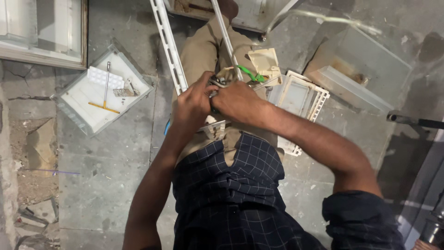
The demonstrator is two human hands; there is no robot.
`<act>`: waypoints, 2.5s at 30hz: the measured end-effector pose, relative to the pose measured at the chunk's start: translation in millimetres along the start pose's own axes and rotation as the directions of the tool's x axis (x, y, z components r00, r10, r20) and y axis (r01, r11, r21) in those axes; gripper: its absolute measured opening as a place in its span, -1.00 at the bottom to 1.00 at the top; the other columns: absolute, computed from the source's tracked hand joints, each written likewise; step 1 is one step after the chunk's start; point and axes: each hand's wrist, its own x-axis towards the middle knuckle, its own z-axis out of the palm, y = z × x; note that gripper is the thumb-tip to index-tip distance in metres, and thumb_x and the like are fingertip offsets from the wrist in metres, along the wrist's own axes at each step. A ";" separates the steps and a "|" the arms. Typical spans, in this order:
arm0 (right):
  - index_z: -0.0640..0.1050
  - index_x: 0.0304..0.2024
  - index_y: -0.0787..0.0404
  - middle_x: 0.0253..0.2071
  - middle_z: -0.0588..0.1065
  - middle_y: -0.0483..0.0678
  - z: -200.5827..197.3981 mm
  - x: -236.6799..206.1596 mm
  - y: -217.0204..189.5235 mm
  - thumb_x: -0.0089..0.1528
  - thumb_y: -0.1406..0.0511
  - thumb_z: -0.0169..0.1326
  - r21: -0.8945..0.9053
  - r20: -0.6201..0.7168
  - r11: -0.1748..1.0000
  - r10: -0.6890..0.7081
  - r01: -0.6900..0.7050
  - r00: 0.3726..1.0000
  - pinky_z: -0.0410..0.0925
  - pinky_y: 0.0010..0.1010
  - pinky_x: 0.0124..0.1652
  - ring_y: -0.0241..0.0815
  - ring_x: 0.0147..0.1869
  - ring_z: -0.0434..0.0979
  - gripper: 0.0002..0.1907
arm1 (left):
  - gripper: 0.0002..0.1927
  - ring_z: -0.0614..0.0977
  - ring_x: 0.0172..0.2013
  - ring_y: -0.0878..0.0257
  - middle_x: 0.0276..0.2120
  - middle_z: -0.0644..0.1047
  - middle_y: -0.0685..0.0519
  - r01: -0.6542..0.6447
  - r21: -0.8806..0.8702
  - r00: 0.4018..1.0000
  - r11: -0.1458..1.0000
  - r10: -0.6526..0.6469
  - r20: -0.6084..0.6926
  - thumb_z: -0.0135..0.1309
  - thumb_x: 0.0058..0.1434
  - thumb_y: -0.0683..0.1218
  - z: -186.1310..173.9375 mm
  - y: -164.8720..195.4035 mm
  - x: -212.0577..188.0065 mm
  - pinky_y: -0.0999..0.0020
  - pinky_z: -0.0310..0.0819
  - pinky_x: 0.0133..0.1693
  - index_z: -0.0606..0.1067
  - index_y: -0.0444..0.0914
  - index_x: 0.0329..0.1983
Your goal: The person sits on the floor with a white appliance frame across their lap and uses a green-handled screwdriver to drive screws into a switch box mounted on the frame. They route a white wire around the assembly, reposition the box, and tighten fasteners while holding the frame steady with the other hand.
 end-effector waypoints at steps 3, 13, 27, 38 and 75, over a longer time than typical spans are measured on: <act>0.66 -0.42 0.23 -0.53 0.58 0.02 9.0 8.2 3.2 0.10 0.33 0.15 -0.105 -0.094 0.991 -0.095 0.085 0.991 0.47 -0.17 -0.48 -0.01 -0.45 0.65 -0.89 | -0.59 0.77 -0.08 0.06 -0.14 0.64 -0.16 0.177 -0.215 0.981 0.960 -0.189 -0.034 -0.08 0.29 -0.42 0.8 -1.9 -2.2 0.24 0.65 -0.16 0.44 -0.38 0.20; 0.63 -0.43 0.25 -0.60 0.54 -0.06 10.5 11.3 2.4 0.16 0.28 0.14 -0.229 -0.166 0.962 -0.193 0.152 0.967 0.44 -0.27 -0.54 -0.13 -0.56 0.60 -0.84 | -0.59 0.75 -0.09 0.02 -0.14 0.66 -0.18 0.128 -0.177 0.986 0.976 -0.144 -0.079 0.00 0.30 -0.39 -5.0 -1.3 -5.9 0.18 0.64 -0.14 0.43 -0.37 0.22; 0.64 -0.53 0.07 -0.59 0.56 -0.11 1.1 9.0 -17.1 0.10 0.28 0.15 -0.316 -0.112 0.946 -0.110 0.070 0.988 0.42 -0.34 -0.51 -0.19 -0.50 0.64 -0.88 | -0.56 0.74 -0.01 0.04 -0.05 0.65 -0.20 0.171 -0.211 0.981 0.963 -0.186 -0.053 -0.06 0.30 -0.38 -13.7 6.5 -8.1 0.21 0.65 -0.11 0.41 -0.34 0.26; 0.64 -0.48 0.21 -0.53 0.59 0.01 -3.9 6.0 -13.1 0.08 0.32 0.17 -0.155 -0.108 0.988 -0.045 0.028 0.993 0.49 -0.23 -0.48 -0.07 -0.44 0.66 -0.91 | -0.55 0.75 -0.05 0.05 -0.13 0.66 -0.17 0.148 -0.244 0.984 0.959 -0.167 -0.061 -0.01 0.32 -0.37 -8.6 0.3 -6.0 0.20 0.64 -0.13 0.41 -0.30 0.28; 0.51 -0.31 0.30 -0.26 0.63 -0.07 3.1 -71.6 10.3 0.10 0.46 0.26 0.912 -0.186 0.387 0.680 -0.132 0.710 0.44 -0.50 -0.22 -0.37 -0.22 0.57 -0.83 | -0.60 0.70 -0.33 -0.02 -0.25 0.64 -0.08 0.170 0.192 0.973 0.967 -0.195 0.120 0.11 0.38 -0.13 -10.4 32.3 -28.1 0.12 0.55 -0.37 0.39 -0.27 0.25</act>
